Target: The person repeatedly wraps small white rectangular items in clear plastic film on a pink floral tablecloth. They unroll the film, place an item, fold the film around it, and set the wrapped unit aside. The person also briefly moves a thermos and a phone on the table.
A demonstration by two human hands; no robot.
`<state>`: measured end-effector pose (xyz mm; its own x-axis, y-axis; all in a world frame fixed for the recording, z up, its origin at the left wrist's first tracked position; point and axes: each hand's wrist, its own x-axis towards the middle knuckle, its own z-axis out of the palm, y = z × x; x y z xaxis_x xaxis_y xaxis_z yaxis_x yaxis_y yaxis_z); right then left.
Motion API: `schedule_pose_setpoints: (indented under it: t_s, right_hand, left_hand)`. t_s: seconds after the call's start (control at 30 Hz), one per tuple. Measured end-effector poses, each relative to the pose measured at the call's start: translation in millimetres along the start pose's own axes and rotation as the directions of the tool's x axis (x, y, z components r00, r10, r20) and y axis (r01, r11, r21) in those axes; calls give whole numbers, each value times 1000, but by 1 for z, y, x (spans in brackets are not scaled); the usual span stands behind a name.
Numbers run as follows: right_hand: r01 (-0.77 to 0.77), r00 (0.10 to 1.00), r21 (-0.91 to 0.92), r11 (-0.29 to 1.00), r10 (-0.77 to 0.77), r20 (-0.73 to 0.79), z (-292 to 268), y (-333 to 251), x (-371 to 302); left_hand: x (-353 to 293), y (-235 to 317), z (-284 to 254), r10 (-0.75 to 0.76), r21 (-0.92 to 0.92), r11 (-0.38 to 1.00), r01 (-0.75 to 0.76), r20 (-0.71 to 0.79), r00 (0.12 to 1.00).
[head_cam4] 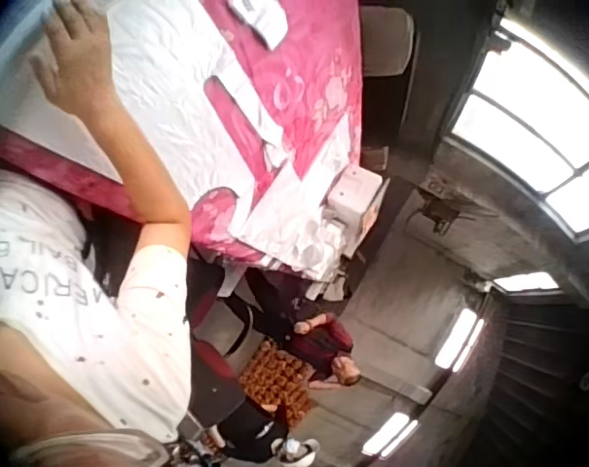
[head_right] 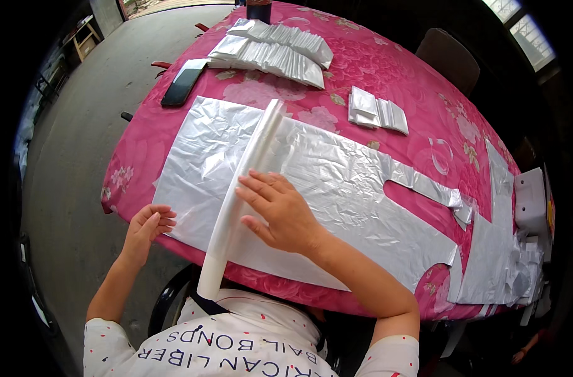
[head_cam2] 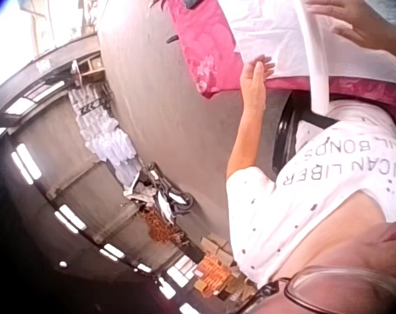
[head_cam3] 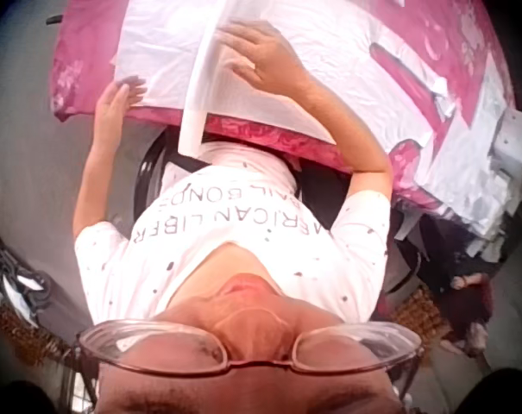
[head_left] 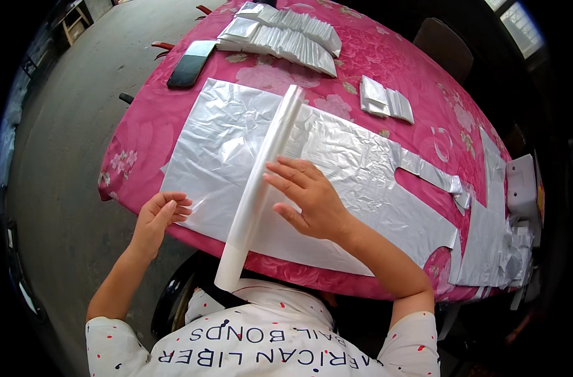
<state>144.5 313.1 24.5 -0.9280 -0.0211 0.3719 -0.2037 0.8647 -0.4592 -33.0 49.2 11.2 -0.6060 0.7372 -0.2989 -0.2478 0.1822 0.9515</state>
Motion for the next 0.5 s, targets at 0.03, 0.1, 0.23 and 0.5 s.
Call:
schedule_pose_setpoints:
  t_s: [0.03,0.1,0.23,0.5]
  right_hand:
    - [5,999,-62,998,-2,39,9,6,5]
    - [22,994,-186,982,-1,111,23,13,16]
    - [117,983,-130,984,-96,159,57,13,72]
    - [-284,941,-117,952,254,-223,135,-24,148]
  left_hand:
    - [-11,-7,-5,7,12,1000,-7,5,1000]
    - [-28,-19,-13,22,38,999,-23,17,1000]
    - [-47,-26,-8,19,57,998,-17,-39,999]
    - [-45,-18,8,266,778,618,-113,-72,961]
